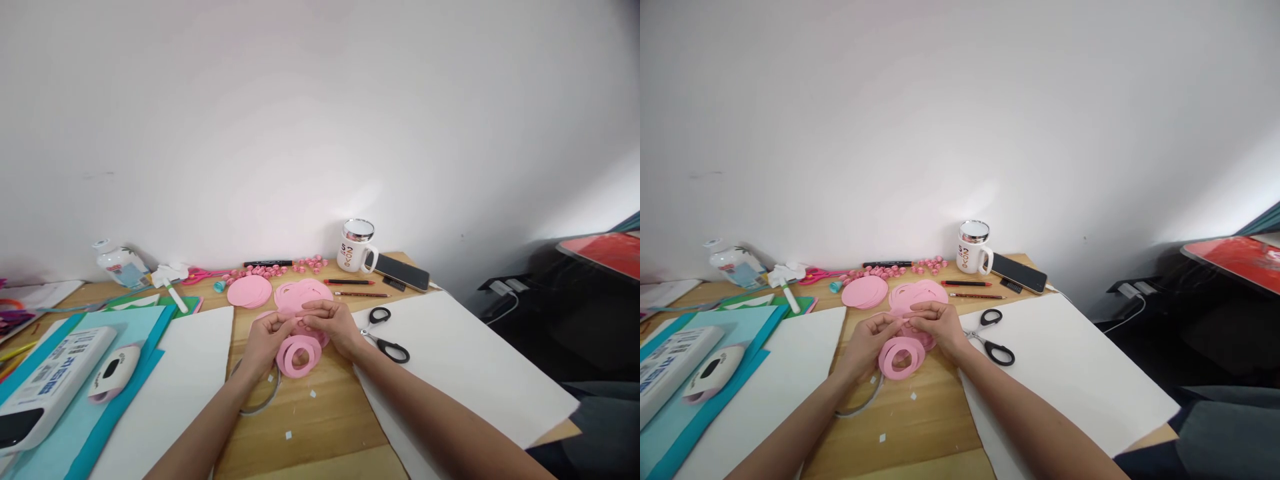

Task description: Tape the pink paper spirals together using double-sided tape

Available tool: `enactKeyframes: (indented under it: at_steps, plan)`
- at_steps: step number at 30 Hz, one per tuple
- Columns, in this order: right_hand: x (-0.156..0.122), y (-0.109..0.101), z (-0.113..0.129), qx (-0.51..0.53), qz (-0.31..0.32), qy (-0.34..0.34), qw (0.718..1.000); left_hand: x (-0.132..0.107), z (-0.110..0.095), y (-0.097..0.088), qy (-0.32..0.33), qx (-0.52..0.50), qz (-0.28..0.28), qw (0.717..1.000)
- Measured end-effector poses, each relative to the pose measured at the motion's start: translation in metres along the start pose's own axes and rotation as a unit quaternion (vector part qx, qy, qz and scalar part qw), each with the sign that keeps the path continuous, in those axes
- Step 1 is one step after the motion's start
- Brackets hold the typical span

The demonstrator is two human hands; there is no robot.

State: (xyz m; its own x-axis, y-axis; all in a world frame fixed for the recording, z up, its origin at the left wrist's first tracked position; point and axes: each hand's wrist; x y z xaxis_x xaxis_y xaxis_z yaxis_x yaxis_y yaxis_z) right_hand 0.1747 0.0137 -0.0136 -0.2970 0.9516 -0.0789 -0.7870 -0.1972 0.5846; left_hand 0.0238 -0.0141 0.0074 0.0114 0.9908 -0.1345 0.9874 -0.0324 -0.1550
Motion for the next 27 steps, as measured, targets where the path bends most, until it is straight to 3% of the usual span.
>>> enactKeyframes:
  at_steps: [13,27]
  plan:
    - [0.0005,-0.0003,-0.0025,-0.037,-0.031,-0.021,0.999,-0.0019,-0.0022,0.0009,-0.001,0.004,0.000,1.000]
    - [0.0006,-0.0012,-0.0033,-0.037,0.001,-0.017,0.999,-0.0049,-0.0046,0.0004,0.017,0.014,0.044,0.999]
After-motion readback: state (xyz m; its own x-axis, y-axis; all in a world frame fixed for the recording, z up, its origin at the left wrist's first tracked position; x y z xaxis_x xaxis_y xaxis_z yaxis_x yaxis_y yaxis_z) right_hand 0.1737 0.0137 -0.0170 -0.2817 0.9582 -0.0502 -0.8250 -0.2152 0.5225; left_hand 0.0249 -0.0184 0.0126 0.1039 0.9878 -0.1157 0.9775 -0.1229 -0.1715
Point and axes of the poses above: each hand's wrist, its own x-axis towards the middle knuckle, its own y-axis out of the palm, z = x × y, and after that the axes turned 12 degrees about x, right-handed
